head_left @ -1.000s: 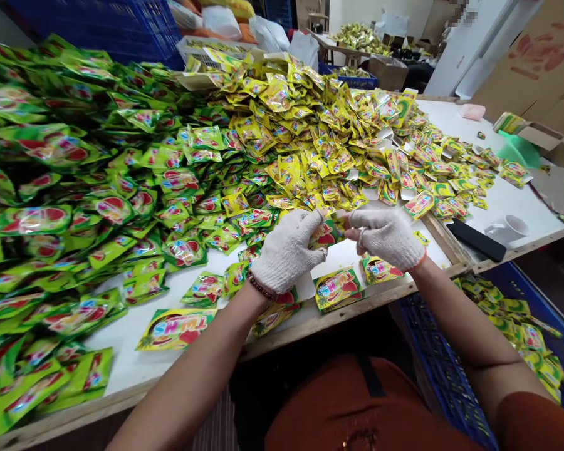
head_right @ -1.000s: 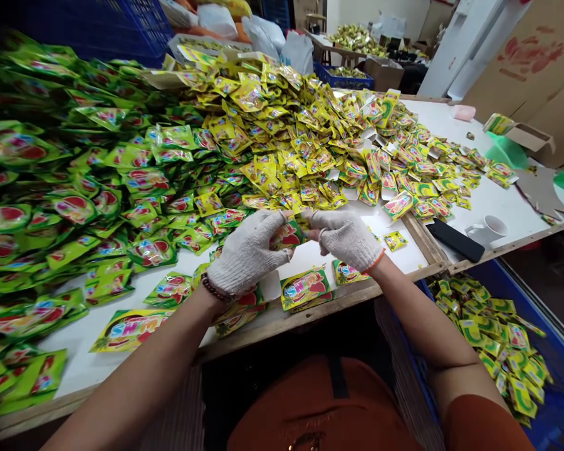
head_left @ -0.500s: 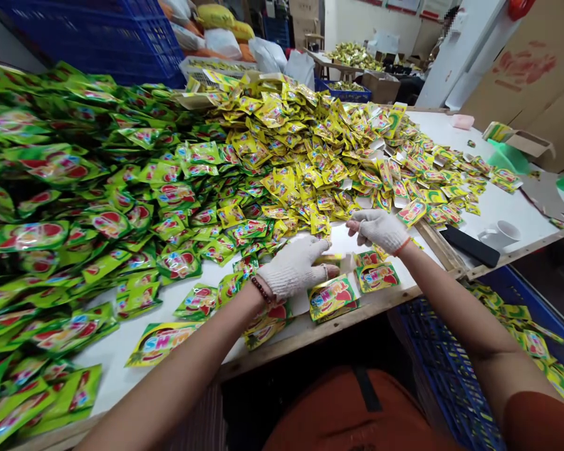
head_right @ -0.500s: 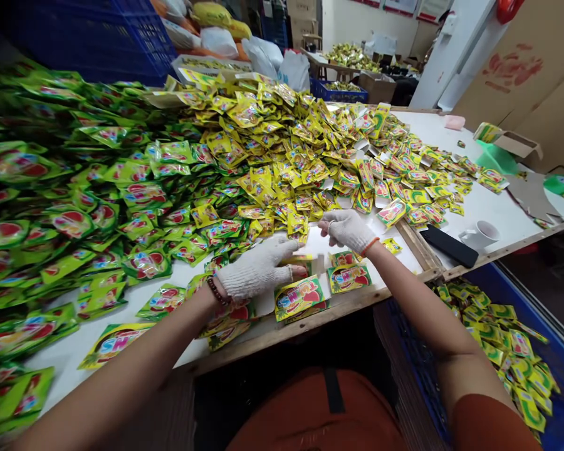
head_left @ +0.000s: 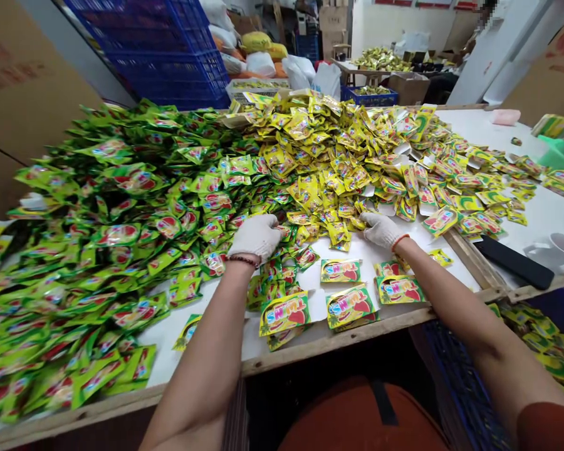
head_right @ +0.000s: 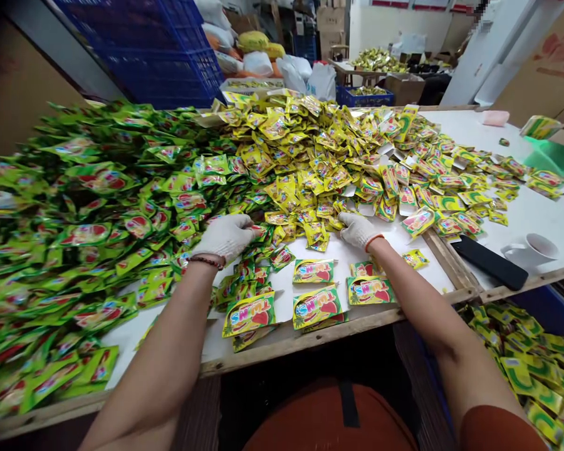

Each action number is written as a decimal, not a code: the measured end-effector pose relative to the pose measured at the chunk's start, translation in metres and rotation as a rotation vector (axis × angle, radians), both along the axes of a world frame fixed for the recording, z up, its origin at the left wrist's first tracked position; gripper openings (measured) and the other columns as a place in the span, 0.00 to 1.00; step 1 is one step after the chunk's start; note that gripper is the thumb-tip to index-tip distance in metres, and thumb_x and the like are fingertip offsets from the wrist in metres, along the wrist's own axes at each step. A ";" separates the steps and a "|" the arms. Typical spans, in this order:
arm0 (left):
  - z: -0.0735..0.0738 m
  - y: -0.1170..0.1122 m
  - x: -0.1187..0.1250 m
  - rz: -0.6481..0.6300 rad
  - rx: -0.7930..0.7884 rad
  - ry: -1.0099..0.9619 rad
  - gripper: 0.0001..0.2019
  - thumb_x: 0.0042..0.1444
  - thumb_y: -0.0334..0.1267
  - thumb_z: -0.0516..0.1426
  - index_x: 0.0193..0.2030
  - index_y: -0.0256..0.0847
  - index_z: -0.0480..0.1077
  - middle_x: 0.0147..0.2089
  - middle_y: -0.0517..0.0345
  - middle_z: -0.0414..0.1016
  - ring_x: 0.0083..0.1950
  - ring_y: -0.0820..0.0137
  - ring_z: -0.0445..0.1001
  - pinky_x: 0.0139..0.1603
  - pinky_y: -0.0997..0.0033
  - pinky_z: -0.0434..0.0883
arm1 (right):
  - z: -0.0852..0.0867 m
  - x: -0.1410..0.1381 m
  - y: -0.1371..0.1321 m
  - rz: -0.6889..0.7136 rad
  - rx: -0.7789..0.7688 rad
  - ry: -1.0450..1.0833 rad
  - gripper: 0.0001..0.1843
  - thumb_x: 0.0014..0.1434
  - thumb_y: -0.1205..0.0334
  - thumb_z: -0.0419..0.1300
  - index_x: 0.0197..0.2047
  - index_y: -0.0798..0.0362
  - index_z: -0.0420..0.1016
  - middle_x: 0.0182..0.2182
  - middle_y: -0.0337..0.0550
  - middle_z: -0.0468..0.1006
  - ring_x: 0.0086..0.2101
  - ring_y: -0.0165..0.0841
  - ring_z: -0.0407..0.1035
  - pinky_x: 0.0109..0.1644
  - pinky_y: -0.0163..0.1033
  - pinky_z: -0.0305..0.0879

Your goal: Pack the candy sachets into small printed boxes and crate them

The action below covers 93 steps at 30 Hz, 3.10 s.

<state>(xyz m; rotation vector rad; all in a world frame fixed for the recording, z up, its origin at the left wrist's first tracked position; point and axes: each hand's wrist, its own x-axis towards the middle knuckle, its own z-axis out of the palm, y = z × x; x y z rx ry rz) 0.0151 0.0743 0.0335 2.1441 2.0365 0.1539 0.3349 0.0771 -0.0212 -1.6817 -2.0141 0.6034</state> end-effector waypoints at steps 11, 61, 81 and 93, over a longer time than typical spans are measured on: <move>-0.016 -0.003 0.002 0.031 0.283 -0.129 0.10 0.55 0.44 0.57 0.40 0.42 0.72 0.43 0.46 0.77 0.49 0.51 0.75 0.47 0.58 0.70 | 0.026 0.009 -0.023 0.026 -0.251 0.689 0.18 0.51 0.49 0.66 0.36 0.55 0.73 0.23 0.39 0.75 0.20 0.27 0.68 0.20 0.31 0.61; -0.007 -0.069 0.083 -0.302 -0.215 -1.018 0.22 0.50 0.52 0.63 0.46 0.39 0.74 0.43 0.52 0.79 0.42 0.62 0.76 0.41 0.66 0.73 | 0.079 0.128 -0.064 -0.441 0.061 -0.246 0.07 0.50 0.67 0.61 0.33 0.56 0.81 0.36 0.47 0.77 0.39 0.37 0.69 0.47 0.38 0.65; 0.002 -0.067 0.073 -0.007 -0.245 -1.802 0.24 0.49 0.47 0.67 0.48 0.42 0.64 0.48 0.53 0.78 0.43 0.66 0.80 0.49 0.59 0.78 | 0.073 -0.041 -0.072 0.094 -0.060 0.708 0.18 0.55 0.49 0.64 0.42 0.54 0.73 0.31 0.40 0.74 0.32 0.31 0.68 0.35 0.37 0.68; 0.006 -0.067 0.055 -0.512 0.363 -0.126 0.29 0.44 0.37 0.67 0.56 0.42 0.69 0.54 0.43 0.76 0.61 0.44 0.70 0.68 0.35 0.54 | 0.081 -0.045 -0.073 0.185 -0.226 0.622 0.20 0.48 0.48 0.70 0.34 0.54 0.71 0.23 0.35 0.72 0.23 0.26 0.66 0.28 0.33 0.66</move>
